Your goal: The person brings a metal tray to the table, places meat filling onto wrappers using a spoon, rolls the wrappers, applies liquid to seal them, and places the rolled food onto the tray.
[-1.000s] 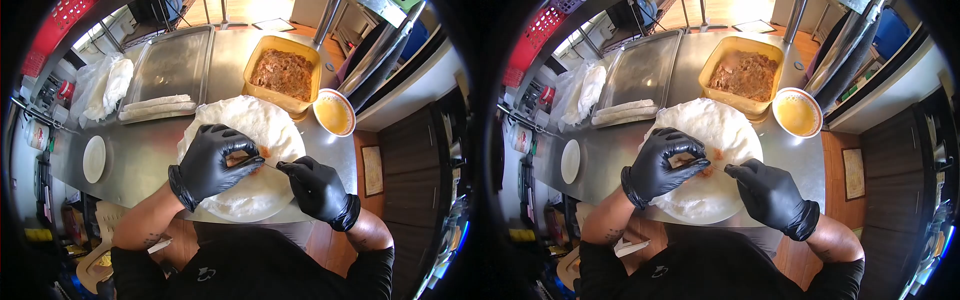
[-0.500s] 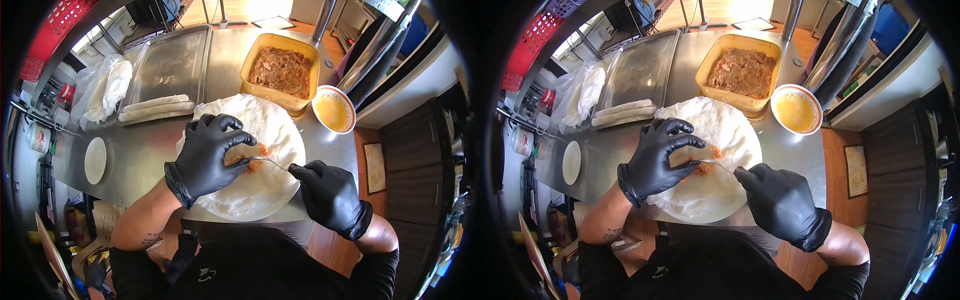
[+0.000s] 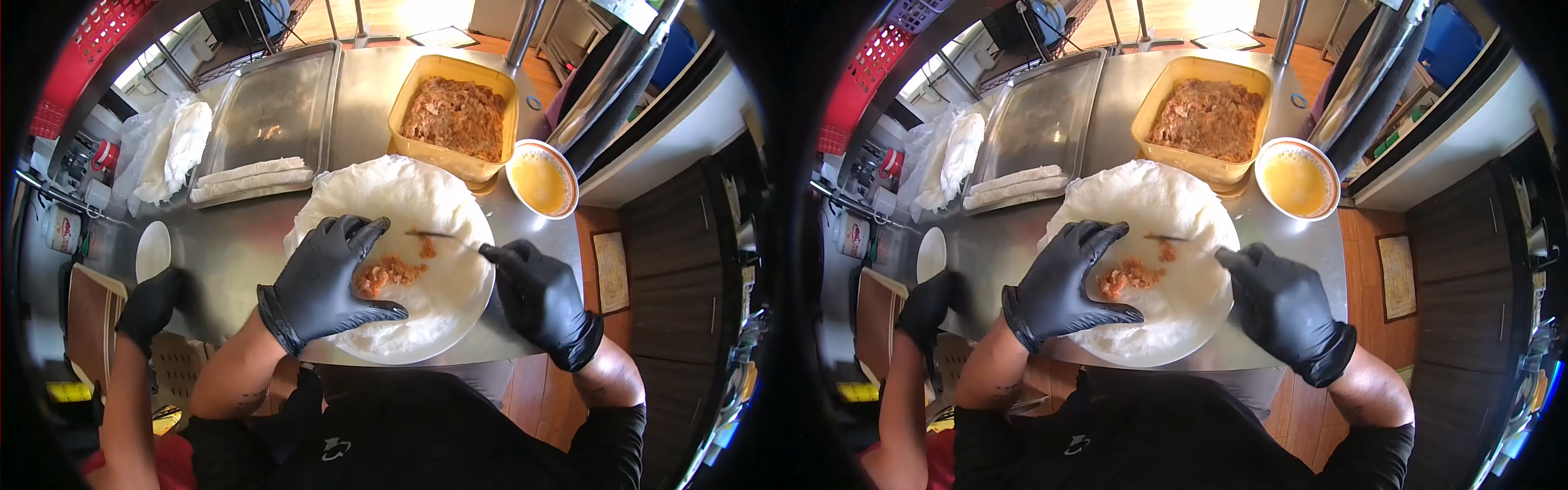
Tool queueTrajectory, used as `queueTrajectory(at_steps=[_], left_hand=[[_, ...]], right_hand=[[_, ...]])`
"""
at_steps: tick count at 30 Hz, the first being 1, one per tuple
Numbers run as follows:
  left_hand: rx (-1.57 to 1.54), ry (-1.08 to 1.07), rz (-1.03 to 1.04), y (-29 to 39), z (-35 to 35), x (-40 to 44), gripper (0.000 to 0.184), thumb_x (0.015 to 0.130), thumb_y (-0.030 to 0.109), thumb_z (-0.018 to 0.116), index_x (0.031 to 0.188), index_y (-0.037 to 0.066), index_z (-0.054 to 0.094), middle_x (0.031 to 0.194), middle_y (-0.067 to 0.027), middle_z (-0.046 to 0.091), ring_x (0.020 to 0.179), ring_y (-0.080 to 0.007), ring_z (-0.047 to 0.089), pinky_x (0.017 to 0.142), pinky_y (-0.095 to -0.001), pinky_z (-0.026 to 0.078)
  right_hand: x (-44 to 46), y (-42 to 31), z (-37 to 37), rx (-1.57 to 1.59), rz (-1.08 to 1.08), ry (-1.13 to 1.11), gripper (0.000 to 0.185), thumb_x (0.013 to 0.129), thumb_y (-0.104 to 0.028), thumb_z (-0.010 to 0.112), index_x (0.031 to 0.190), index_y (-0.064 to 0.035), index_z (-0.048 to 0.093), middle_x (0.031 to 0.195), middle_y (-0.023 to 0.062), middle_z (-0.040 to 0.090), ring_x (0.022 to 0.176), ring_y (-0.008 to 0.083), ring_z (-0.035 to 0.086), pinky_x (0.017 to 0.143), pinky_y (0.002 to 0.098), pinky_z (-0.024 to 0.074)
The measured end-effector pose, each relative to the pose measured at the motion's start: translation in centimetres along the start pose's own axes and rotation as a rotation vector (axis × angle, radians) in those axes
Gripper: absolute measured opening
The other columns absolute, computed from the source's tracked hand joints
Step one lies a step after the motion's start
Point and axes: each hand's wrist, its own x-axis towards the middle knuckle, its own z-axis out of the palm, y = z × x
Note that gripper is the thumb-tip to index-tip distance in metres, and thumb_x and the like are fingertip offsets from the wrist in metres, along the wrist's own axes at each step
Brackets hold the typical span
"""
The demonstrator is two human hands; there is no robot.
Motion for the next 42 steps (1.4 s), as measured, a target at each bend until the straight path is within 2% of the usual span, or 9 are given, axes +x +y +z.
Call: queueTrajectory(at_steps=[6,13,16,20,24,26,27,33,42], left_hand=[[-0.070,-0.037,0.134,-1.6,0.4,-0.2,0.055,0.075,0.030,0.089,0.121,0.006,0.071,0.106,-0.0118,0.069,0.100,-0.0326,0.064,0.091,-0.0434,0.048],[-0.049,-0.058,0.183,-2.4,1.0,-0.3,0.058,0.072,0.032,0.091,0.120,0.005,0.071,0.104,-0.0142,0.069,0.093,-0.0354,0.065,0.086,-0.0441,0.050],[-0.043,0.149,0.139,-1.0,0.9,0.2,0.050,0.071,0.035,0.092,0.107,0.005,0.074,0.099,-0.0128,0.070,0.093,-0.0345,0.065,0.085,-0.0444,0.051],[0.001,-0.080,0.082,-1.3,1.2,0.1,0.061,0.076,0.044,0.087,0.121,0.006,0.069,0.105,-0.0111,0.071,0.098,-0.0336,0.065,0.088,-0.0428,0.050],[-0.031,0.129,0.147,-0.3,-0.6,1.8,0.063,0.069,0.037,0.093,0.119,0.007,0.070,0.116,-0.0145,0.069,0.106,-0.0344,0.065,0.095,-0.0442,0.051],[0.060,0.212,0.213,0.0,-1.5,4.0,0.068,0.069,0.036,0.093,0.123,0.006,0.066,0.120,-0.0155,0.066,0.110,-0.0348,0.062,0.096,-0.0447,0.050],[0.110,0.251,0.235,0.3,-1.9,5.5,0.068,0.069,0.036,0.093,0.124,0.006,0.065,0.121,-0.0158,0.065,0.111,-0.0348,0.061,0.096,-0.0447,0.049],[0.307,0.342,0.204,-3.7,1.0,14.3,0.063,0.072,0.036,0.091,0.117,0.003,0.062,0.113,-0.0167,0.063,0.107,-0.0363,0.060,0.093,-0.0472,0.049],[0.155,0.404,0.176,-5.6,2.4,15.0,0.071,0.069,0.035,0.094,0.119,0.002,0.057,0.110,-0.0171,0.063,0.104,-0.0371,0.060,0.092,-0.0467,0.049]], right_hand=[[-1.6,-0.5,-0.6,0.079,-0.004,-0.058,0.045,0.079,-0.002,0.071,0.124,-0.0071,0.067,0.095,0.0114,0.068,0.076,0.0305,0.068,0.068,0.0398,0.0548],[-1.0,-0.4,-0.5,0.121,-0.017,-0.082,0.042,0.079,-0.003,0.073,0.121,-0.0061,0.068,0.095,0.0129,0.068,0.076,0.0320,0.068,0.067,0.0406,0.0552],[-1.0,-0.2,-0.3,0.168,0.007,-0.070,0.038,0.083,-0.002,0.070,0.121,-0.0067,0.068,0.091,0.0125,0.066,0.076,0.0324,0.067,0.066,0.0409,0.0543],[2.0,1.5,-2.7,0.182,0.156,0.073,0.026,0.092,-0.003,0.062,0.117,-0.0065,0.069,0.084,0.0160,0.060,0.075,0.0361,0.065,0.067,0.0418,0.0527],[9.8,7.7,-2.8,-0.079,0.034,0.314,0.024,0.091,-0.004,0.058,0.111,-0.0009,0.070,0.094,0.0227,0.067,0.088,0.0429,0.066,0.080,0.0468,0.0532],[13.1,9.8,-2.7,-0.325,0.134,0.186,0.018,0.094,-0.010,0.050,0.097,-0.0008,0.066,0.096,0.0247,0.068,0.090,0.0414,0.069,0.079,0.0481,0.0558],[14.4,11.0,-2.0,-0.340,0.208,0.137,0.022,0.094,-0.006,0.052,0.108,-0.0002,0.068,0.100,0.0242,0.068,0.090,0.0425,0.068,0.080,0.0479,0.0561],[15.2,11.8,-0.2,-0.428,0.287,0.016,0.013,0.091,-0.003,0.051,0.093,-0.0001,0.063,0.094,0.0234,0.067,0.086,0.0426,0.069,0.075,0.0494,0.0575],[6.4,4.3,-1.6,-0.321,0.018,0.006,0.015,0.090,-0.005,0.054,0.101,-0.0021,0.064,0.093,0.0203,0.066,0.076,0.0381,0.070,0.068,0.0467,0.0573]])
